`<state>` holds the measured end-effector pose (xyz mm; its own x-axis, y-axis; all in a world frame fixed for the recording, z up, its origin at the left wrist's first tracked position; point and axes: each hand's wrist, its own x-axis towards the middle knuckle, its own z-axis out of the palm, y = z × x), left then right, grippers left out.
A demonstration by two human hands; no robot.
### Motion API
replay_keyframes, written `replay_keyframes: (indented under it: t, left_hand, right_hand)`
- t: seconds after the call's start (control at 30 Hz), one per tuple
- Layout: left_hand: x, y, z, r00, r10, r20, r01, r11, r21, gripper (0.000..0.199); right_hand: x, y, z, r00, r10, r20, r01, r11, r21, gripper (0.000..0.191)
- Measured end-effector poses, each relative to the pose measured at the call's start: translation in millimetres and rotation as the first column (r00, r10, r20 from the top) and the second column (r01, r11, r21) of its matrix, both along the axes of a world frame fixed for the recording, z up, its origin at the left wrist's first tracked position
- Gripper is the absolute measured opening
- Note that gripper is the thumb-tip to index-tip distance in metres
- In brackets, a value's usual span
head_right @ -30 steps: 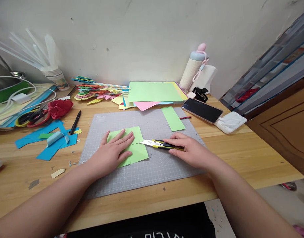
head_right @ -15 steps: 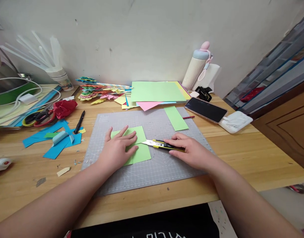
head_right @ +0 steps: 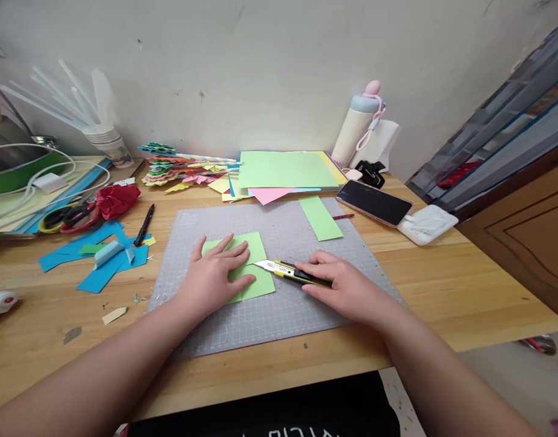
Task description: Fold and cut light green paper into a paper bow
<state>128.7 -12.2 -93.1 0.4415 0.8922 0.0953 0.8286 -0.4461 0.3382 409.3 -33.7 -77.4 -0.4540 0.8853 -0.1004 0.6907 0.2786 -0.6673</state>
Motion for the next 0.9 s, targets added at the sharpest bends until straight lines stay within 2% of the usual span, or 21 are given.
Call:
replay_keyframes:
  t: [0.63, 0.9]
  left_hand:
    - [0, -1, 2.2, 1.000, -0.006, -0.020, 0.006, 1.000, -0.001, 0.040]
    - [-4, -2, 2.5, 0.999, -0.031, -0.023, 0.030, 0.999, -0.026, 0.052]
  right_hand:
    - [-14, -18, 0.1, 0.997, -0.076, -0.013, 0.075, 0.996, -0.054, 0.043]
    - [-27, -37, -3.2, 0.994, -0.112, -0.006, 0.112, 0.993, -0.028, 0.040]
